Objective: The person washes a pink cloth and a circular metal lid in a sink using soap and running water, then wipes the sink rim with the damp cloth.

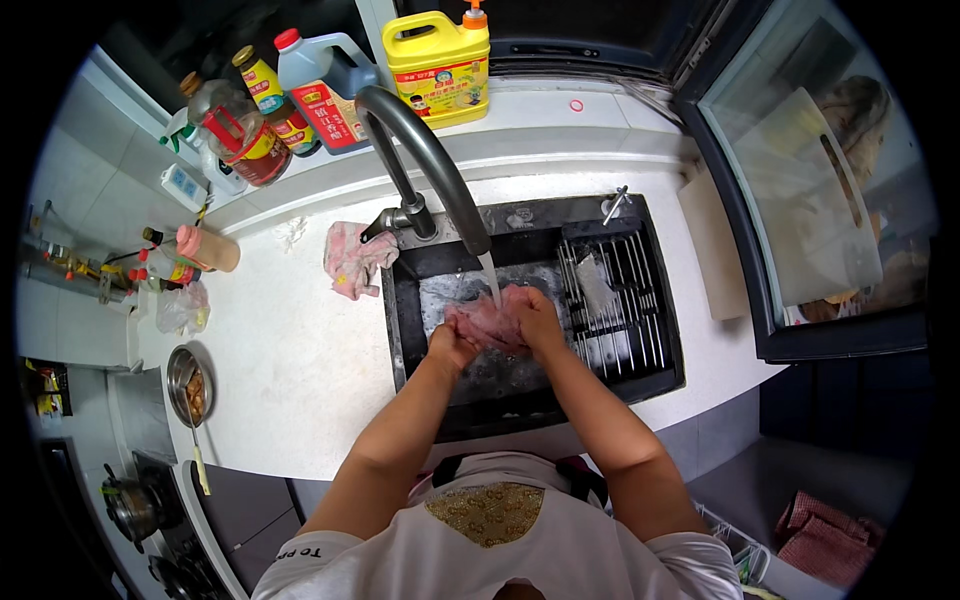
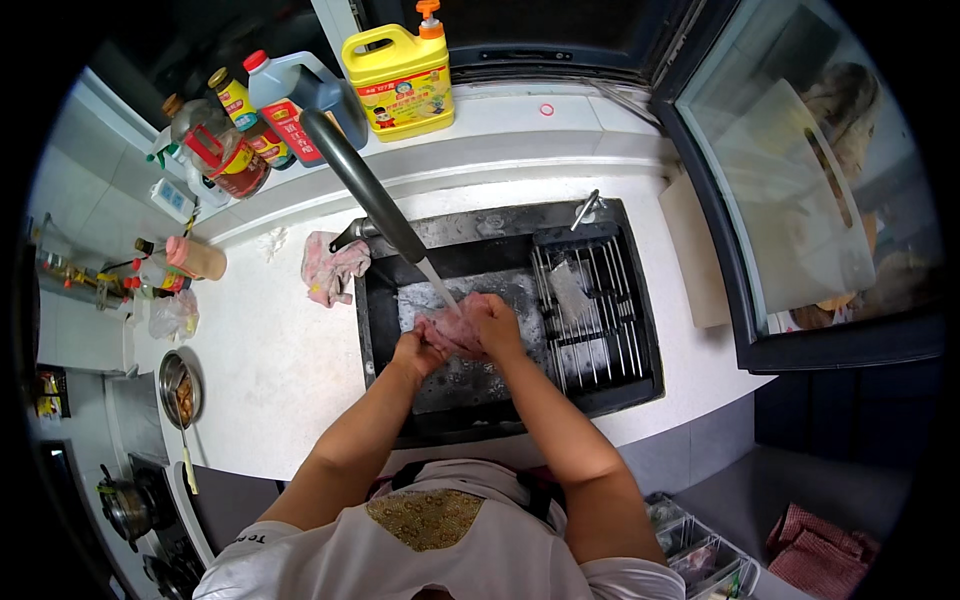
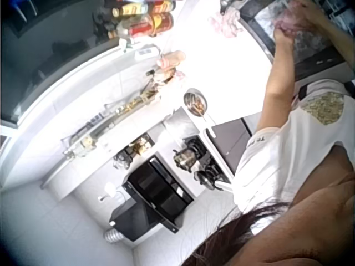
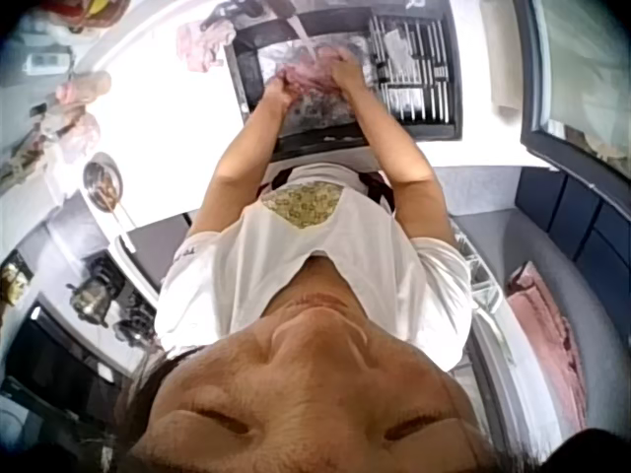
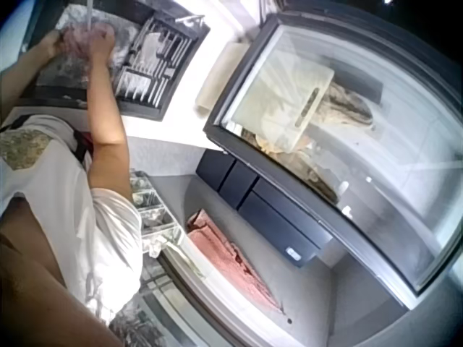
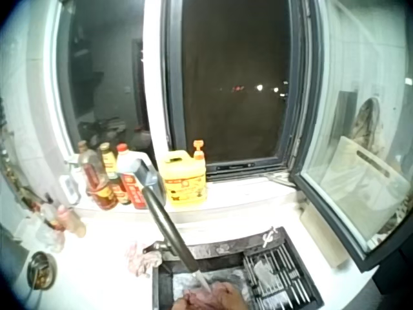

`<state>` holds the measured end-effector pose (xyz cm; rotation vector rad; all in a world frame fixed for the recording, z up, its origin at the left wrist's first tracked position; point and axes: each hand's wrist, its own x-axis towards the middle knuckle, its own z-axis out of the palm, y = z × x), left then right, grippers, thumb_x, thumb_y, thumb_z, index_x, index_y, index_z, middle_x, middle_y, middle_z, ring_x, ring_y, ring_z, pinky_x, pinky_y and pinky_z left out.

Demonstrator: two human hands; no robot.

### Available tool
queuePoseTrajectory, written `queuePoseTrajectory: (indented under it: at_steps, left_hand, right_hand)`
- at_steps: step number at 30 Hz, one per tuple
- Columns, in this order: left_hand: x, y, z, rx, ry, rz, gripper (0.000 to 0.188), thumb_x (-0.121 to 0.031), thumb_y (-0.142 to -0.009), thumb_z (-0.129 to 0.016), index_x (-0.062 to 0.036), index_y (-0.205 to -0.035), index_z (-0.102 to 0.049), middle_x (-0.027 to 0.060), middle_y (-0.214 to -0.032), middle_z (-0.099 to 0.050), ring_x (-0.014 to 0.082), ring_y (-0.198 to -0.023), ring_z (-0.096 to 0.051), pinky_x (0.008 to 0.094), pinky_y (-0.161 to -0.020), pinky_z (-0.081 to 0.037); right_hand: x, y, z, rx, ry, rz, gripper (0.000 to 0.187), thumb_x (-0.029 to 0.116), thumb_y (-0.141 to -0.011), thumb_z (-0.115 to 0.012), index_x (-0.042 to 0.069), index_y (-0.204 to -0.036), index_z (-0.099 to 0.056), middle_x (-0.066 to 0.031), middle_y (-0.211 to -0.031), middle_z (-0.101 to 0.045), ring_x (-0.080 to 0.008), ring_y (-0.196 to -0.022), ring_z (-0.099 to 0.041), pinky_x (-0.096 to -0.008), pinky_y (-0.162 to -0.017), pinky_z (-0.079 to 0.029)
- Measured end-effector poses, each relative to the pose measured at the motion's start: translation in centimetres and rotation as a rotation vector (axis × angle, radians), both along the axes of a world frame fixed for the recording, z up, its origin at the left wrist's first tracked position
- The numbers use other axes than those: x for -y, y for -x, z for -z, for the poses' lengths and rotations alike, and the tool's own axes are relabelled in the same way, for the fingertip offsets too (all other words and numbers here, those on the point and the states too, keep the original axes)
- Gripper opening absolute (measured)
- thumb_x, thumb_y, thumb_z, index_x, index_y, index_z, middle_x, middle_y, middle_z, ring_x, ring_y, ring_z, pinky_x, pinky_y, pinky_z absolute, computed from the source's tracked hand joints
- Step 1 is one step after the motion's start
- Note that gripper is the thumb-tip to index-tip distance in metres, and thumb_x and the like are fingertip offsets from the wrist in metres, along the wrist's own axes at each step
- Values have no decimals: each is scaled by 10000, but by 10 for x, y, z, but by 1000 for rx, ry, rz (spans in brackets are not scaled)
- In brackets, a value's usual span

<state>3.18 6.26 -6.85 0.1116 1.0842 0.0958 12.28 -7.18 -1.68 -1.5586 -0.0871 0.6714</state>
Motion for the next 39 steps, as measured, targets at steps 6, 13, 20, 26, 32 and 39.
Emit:
queuePoseTrajectory:
  at_steps: [6,13,20,26,32,39]
  left_hand:
    - [3,-12,-8,146,-39,128,253,-292,-903,-471,-125,-1087,-515,88,-1051,-581,268,-985,-553,478,-892,-407]
    - [17,-23,1,320,-314,265,318,-242,-873,-512,-130,-1170,-478,114,-1144,-543,298,-1119,-478,479,-986,-340]
    - [16,-15,-45,544,-16,72,372,-161,-920,-366,-211,-1284,-423,85,-1235,-493,282,-1124,-483,463,-969,-366]
    - [-1,-5,-10,-176,-354,499,329,-276,-892,-455,-177,-1204,-490,81,-1046,-568,271,-953,-555,443,-841,-444]
    - [7,-24,-24,49,-67,274,278,-251,-856,-508,-81,-1070,-556,79,-910,-598,268,-830,-586,421,-767,-479]
    - [15,-40,-21,379,-108,368,315,-350,-877,-464,-77,-987,-576,96,-926,-611,267,-905,-583,394,-820,-466]
  right_hand:
    - [0,-14,17,100,-81,83,199,76,-872,-485,15,-1042,-569,-20,-892,-584,-76,-791,-524,-210,-700,-429]
    - [12,-15,13,-103,-104,-47,212,73,-832,-563,28,-1040,-565,-35,-926,-598,-97,-757,-557,-234,-648,-463]
    - [13,15,-7,-243,-44,-271,359,125,-705,-683,14,-1023,-560,-58,-893,-597,-125,-768,-566,-243,-620,-463]
    - [-4,12,44,112,102,-70,345,9,-640,-594,2,-984,-582,-53,-814,-606,-132,-661,-571,-252,-537,-462]
    - [0,4,4,-147,46,-362,364,25,-663,-604,2,-1025,-587,-43,-780,-613,-135,-662,-584,-257,-576,-484]
    - [11,-5,49,279,-82,-82,429,226,-759,-652,50,-1129,-524,-127,-1026,-582,-216,-937,-550,-344,-774,-443]
